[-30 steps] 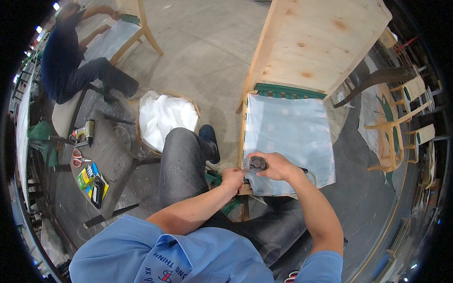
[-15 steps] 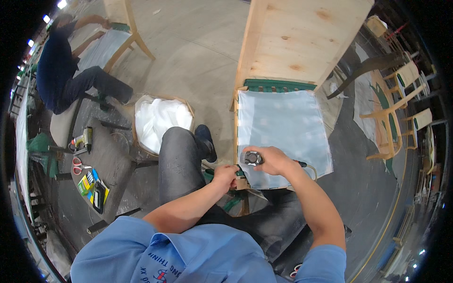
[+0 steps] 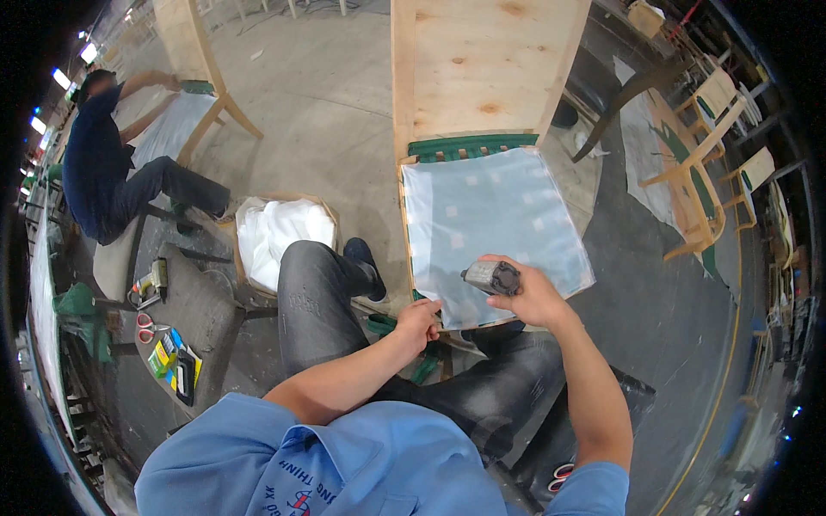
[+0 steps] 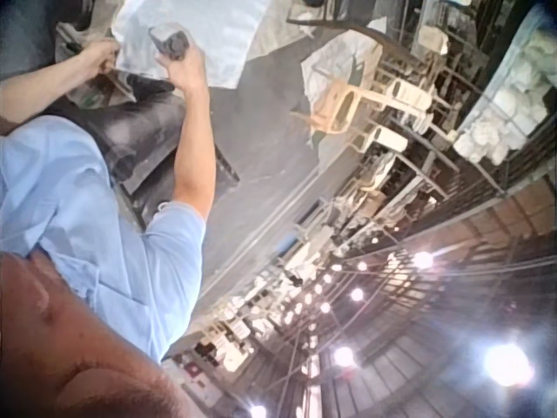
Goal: The person staples a light-colored fabric to the underside of a wooden chair seat using a pneumatic staple gun, then flips the chair upright and staples green webbing straps across the seat frame.
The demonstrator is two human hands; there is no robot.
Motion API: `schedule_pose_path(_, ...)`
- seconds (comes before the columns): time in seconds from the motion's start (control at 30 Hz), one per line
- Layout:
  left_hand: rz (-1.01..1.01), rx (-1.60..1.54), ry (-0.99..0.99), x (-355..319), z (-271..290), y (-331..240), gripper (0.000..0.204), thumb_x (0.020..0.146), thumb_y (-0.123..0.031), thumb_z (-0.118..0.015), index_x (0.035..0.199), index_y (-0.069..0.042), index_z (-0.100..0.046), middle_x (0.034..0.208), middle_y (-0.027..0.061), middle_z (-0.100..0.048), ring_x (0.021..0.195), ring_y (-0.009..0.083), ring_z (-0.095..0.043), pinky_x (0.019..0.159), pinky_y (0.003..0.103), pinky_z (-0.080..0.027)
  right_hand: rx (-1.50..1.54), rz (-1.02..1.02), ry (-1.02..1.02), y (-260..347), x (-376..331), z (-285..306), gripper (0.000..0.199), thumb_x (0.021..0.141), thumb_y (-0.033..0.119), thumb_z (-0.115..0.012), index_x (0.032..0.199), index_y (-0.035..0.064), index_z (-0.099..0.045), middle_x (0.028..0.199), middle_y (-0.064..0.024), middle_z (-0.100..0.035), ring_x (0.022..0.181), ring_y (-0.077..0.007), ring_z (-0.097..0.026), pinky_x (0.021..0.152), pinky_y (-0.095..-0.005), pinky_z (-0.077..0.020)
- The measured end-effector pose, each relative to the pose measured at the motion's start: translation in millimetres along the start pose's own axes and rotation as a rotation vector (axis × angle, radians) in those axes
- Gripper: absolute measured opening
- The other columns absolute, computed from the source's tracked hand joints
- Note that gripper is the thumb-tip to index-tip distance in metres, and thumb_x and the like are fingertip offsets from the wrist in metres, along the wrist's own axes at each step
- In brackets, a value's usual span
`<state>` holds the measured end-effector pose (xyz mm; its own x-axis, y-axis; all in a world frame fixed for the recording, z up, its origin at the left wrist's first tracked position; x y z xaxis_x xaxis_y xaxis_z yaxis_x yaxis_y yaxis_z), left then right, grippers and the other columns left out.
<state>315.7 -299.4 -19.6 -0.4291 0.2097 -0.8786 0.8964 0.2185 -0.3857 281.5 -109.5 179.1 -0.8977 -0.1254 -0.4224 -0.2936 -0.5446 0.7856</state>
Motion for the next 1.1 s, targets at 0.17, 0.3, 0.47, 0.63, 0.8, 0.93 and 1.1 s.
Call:
schedule_pose_path(0.17, 0.033, -0.016, 0.024, -8.9, 10.8, 3.1, 0.019, 0.095, -0.022, -0.075, 0.098, -0.012, -0.059, 0.065, -0.001, -0.051, 0.049, 0.0142, -0.05, 0.048, 0.034, -0.045, 0.062, -0.016, -0.012, -16.5, -10.0, -1.2, 0.069, 0.083, -0.003, -0.08, 0.144, 0.0154, -0.056, 0.124, -0.0056, -0.071, 0.113, -0.0155, -0.064, 0.102, -0.0319, -0.0499)
schedule_pose_path(0.3, -0.014, -0.015, -0.034, -15.4, 16.3, -3.7, 0.02, 0.095, -0.022, -0.075, 0.097, -0.011, -0.058, 0.065, -0.0003, -0.051, 0.049, 0.015, -0.051, 0.048, 0.034, -0.045, 0.069, 0.0, -0.014, -17.6, -9.4, -1.6, 0.068, 0.083, -0.004, -0.08, 0.143, 0.0147, -0.057, 0.125, -0.0055, -0.071, 0.114, -0.0153, -0.063, 0.102, -0.0314, -0.0492)
schedule_pose_path(0.47, -0.073, 0.036, -0.049, -12.5, 10.5, -9.4, 0.02, 0.097, -0.024, -0.073, 0.093, -0.011, -0.059, 0.064, -0.0012, -0.05, 0.049, 0.0154, -0.051, 0.048, 0.034, -0.046, 0.1, 0.013, -0.004, -17.6, -4.3, -3.5, 0.067, 0.083, -0.004, -0.079, 0.143, 0.0152, -0.057, 0.124, -0.0058, -0.071, 0.112, -0.0159, -0.064, 0.102, -0.0315, -0.0491)
schedule_pose_path(0.63, 0.055, 0.045, -0.05, -6.7, 25.7, 9.4, 0.019, 0.098, -0.023, -0.07, 0.089, -0.011, -0.06, 0.063, -0.0011, -0.049, 0.047, 0.0156, -0.049, 0.047, 0.035, -0.045, 0.007, -0.006, 0.09, -12.2, 4.2, -16.0, 0.068, 0.082, -0.002, -0.08, 0.143, 0.0157, -0.057, 0.121, -0.0061, -0.072, 0.11, -0.0167, -0.065, 0.1, -0.0324, -0.0498)
schedule_pose_path(0.8, 0.066, 0.094, -0.087, -13.1, 34.7, 12.9, 0.017, 0.098, -0.022, -0.07, 0.093, -0.009, -0.06, 0.066, -0.0003, -0.053, 0.048, 0.0153, -0.05, 0.046, 0.036, -0.045, -0.083, 0.02, 0.201, -0.2, 20.7, -39.4, 0.069, 0.081, 0.0, -0.081, 0.144, 0.0178, -0.056, 0.119, -0.0077, -0.074, 0.106, -0.0193, -0.067, 0.098, -0.0337, -0.0519)
schedule_pose_path(0.93, -0.066, 0.158, -0.207, -33.1, 36.6, 0.7, 0.023, 0.096, -0.022, -0.073, 0.106, -0.006, -0.061, 0.074, 0.0026, -0.059, 0.05, 0.0156, -0.056, 0.046, 0.034, -0.047, -0.112, 0.025, 0.217, -3.0, 22.4, -43.6, 0.07, 0.081, 0.0, -0.081, 0.144, 0.0191, -0.056, 0.12, -0.0102, -0.074, 0.106, -0.0219, -0.069, 0.098, -0.0345, -0.0527)
schedule_pose_path(1.1, -0.099, 0.159, -0.199, -31.4, 22.6, -3.0, 0.034, 0.095, -0.022, -0.075, 0.12, -0.003, -0.061, 0.078, 0.0047, -0.062, 0.054, 0.0165, -0.061, 0.048, 0.032, -0.05, -0.094, 0.002, 0.201, -1.3, 25.5, -41.9, 0.071, 0.08, 0.001, -0.081, 0.144, 0.0197, -0.056, 0.121, -0.0101, -0.073, 0.107, -0.0221, -0.069, 0.099, -0.0347, -0.0529)
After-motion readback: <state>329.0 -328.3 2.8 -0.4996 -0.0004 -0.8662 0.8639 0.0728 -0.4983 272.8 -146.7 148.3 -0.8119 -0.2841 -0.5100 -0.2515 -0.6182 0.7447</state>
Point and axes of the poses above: each hand's wrist, its own x-axis towards the middle knuckle, its own z-axis out of the back of the hand, y = z × x, the point moved 7 cm from there along x, towards the middle knuckle
